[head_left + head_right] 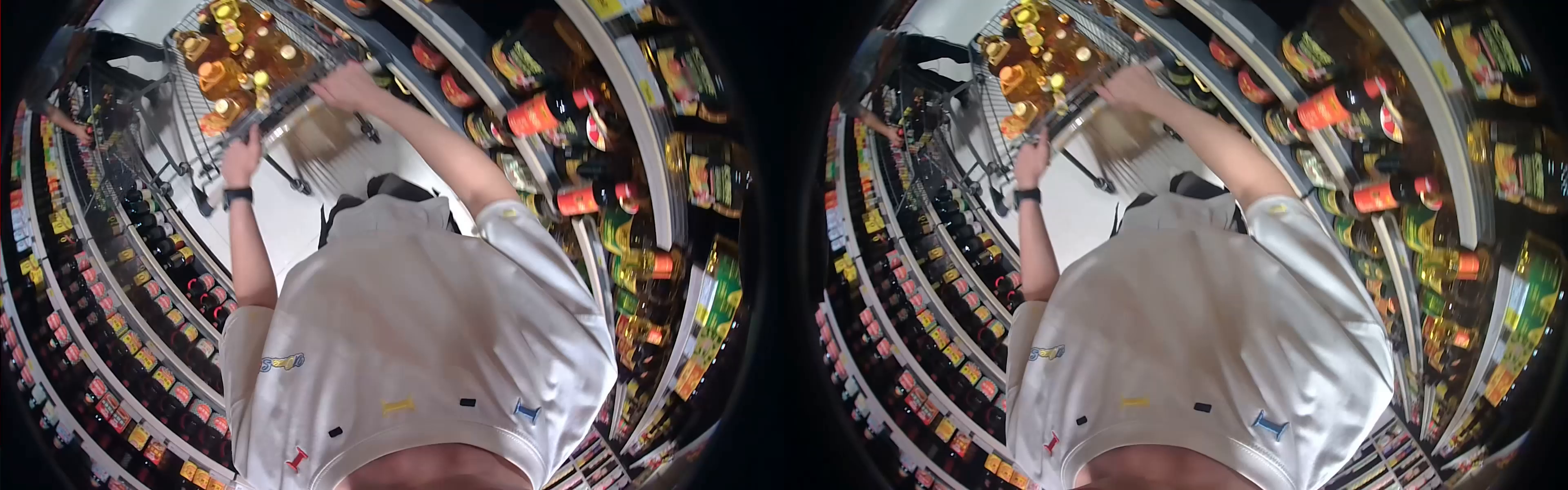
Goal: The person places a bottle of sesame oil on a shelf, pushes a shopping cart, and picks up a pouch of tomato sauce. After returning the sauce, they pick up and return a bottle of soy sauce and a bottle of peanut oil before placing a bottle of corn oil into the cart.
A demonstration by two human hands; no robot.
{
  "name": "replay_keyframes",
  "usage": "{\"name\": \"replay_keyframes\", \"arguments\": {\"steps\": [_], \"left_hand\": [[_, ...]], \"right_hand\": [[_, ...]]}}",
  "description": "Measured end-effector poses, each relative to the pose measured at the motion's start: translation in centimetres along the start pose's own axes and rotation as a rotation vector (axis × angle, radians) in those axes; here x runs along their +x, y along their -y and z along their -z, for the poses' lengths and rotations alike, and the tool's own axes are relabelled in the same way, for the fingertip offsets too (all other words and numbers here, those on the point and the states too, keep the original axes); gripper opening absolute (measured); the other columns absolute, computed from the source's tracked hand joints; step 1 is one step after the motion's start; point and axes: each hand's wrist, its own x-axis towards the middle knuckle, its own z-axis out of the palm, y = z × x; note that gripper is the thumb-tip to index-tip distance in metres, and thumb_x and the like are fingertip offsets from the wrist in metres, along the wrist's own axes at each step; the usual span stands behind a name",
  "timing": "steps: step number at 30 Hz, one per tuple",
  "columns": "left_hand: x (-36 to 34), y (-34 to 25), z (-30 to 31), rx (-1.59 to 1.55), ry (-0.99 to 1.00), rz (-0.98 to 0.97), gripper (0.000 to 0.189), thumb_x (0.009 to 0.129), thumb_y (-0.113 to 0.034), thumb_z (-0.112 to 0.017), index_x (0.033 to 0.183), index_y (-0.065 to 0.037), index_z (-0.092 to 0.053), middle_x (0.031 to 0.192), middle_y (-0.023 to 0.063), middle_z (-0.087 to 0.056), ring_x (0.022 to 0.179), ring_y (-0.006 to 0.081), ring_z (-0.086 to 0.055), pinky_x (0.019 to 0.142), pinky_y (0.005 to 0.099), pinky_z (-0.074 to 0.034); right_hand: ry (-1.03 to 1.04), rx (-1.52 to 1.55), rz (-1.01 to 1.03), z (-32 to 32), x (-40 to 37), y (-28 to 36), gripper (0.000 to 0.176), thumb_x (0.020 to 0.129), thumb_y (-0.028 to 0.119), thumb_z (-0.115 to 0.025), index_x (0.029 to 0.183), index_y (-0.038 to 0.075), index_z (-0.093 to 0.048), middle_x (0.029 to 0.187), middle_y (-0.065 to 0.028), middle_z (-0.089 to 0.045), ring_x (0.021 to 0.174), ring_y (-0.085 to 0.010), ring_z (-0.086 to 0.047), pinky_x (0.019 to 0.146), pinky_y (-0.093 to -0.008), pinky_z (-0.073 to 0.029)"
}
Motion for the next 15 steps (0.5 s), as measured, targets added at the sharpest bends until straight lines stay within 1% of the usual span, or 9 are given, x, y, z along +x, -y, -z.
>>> {"name": "replay_keyframes", "arguments": {"steps": [1,2,3,6,7,8,9,13,15], "left_hand": [[0.6,0.0,0.7,0.044,0.082,-0.052,0.095,0.088,-0.078,-0.031,0.111,0.007,-0.069,0.110,0.0359,-0.063,0.115,0.0454,-0.059,0.098,0.0489,-0.046],[2.3,1.0,-0.6,0.161,-0.116,-0.102,0.090,0.090,-0.077,-0.027,0.098,0.000,-0.073,0.096,0.0290,-0.069,0.099,0.0434,-0.066,0.090,0.0473,-0.050],[2.6,0.4,0.6,0.126,-0.065,-0.061,0.099,0.088,-0.080,-0.023,0.117,0.005,-0.065,0.118,0.0338,-0.061,0.121,0.0446,-0.056,0.103,0.0486,-0.043],[5.4,2.5,1.7,0.135,0.048,-0.154,0.094,0.089,-0.076,-0.021,0.126,0.001,-0.061,0.124,0.0325,-0.059,0.124,0.0444,-0.053,0.104,0.0484,-0.041],[4.5,1.7,3.2,0.226,0.028,-0.151,0.091,0.090,-0.074,-0.020,0.128,-0.002,-0.060,0.125,0.0320,-0.059,0.124,0.0444,-0.053,0.105,0.0485,-0.040],[3.9,1.7,3.5,0.239,-0.029,-0.115,0.088,0.091,-0.072,-0.020,0.129,-0.004,-0.060,0.124,0.0308,-0.060,0.124,0.0446,-0.053,0.105,0.0486,-0.040],[4.3,2.3,3.0,0.258,-0.074,-0.090,0.085,0.092,-0.070,-0.020,0.130,-0.006,-0.059,0.124,0.0296,-0.060,0.123,0.0448,-0.053,0.105,0.0487,-0.040],[3.0,3.7,2.3,0.288,-0.113,-0.031,0.077,0.093,-0.065,-0.022,0.128,-0.009,-0.063,0.123,0.0268,-0.062,0.120,0.0440,-0.056,0.102,0.0495,-0.042],[1.0,4.0,1.3,0.318,-0.214,-0.004,0.074,0.093,-0.062,-0.023,0.126,-0.010,-0.064,0.120,0.0260,-0.064,0.118,0.0433,-0.058,0.100,0.0499,-0.044]], "right_hand": [[0.048,-0.045,-0.032,0.4,0.6,0.8,0.052,0.099,0.048,-0.039,0.084,0.013,-0.075,0.081,-0.0110,-0.072,0.080,-0.0303,-0.069,0.087,-0.0524,-0.046],[0.033,-0.047,-0.084,0.3,0.8,1.7,0.049,0.100,0.049,-0.039,0.100,0.012,-0.072,0.098,-0.0103,-0.072,0.097,-0.0270,-0.066,0.097,-0.0518,-0.038],[0.000,-0.096,-0.095,-0.5,1.2,2.0,0.050,0.100,0.051,-0.039,0.109,0.012,-0.069,0.112,-0.0106,-0.068,0.110,-0.0253,-0.060,0.099,-0.0474,-0.036],[-0.208,-0.057,-0.081,-2.3,3.1,2.5,0.043,0.096,0.041,-0.054,0.112,0.005,-0.070,0.107,-0.0134,-0.069,0.095,-0.0296,-0.065,0.093,-0.0481,-0.045],[0.088,0.002,-0.153,-0.2,3.7,3.4,0.060,0.099,0.054,-0.036,0.120,0.009,-0.068,0.121,-0.0152,-0.066,0.117,-0.0345,-0.057,0.107,-0.0546,-0.031],[-0.042,0.039,-0.186,-1.0,4.0,4.0,0.058,0.099,0.052,-0.038,0.126,0.008,-0.064,0.132,-0.0164,-0.060,0.126,-0.0334,-0.052,0.109,-0.0503,-0.033],[0.184,0.123,-0.145,2.0,3.2,4.8,0.059,0.099,0.052,-0.037,0.130,0.008,-0.061,0.141,-0.0156,-0.053,0.133,-0.0321,-0.047,0.112,-0.0479,-0.031],[0.049,0.138,-0.141,0.0,1.3,5.4,0.066,0.092,0.056,-0.047,0.134,0.006,-0.057,0.143,-0.0135,-0.052,0.135,-0.0308,-0.045,0.112,-0.0430,-0.032],[0.586,-0.375,-0.424,5.1,3.4,10.4,0.066,0.080,0.059,-0.062,0.122,0.008,-0.067,0.130,-0.0119,-0.062,0.126,-0.0269,-0.054,0.108,-0.0401,-0.037]]}}
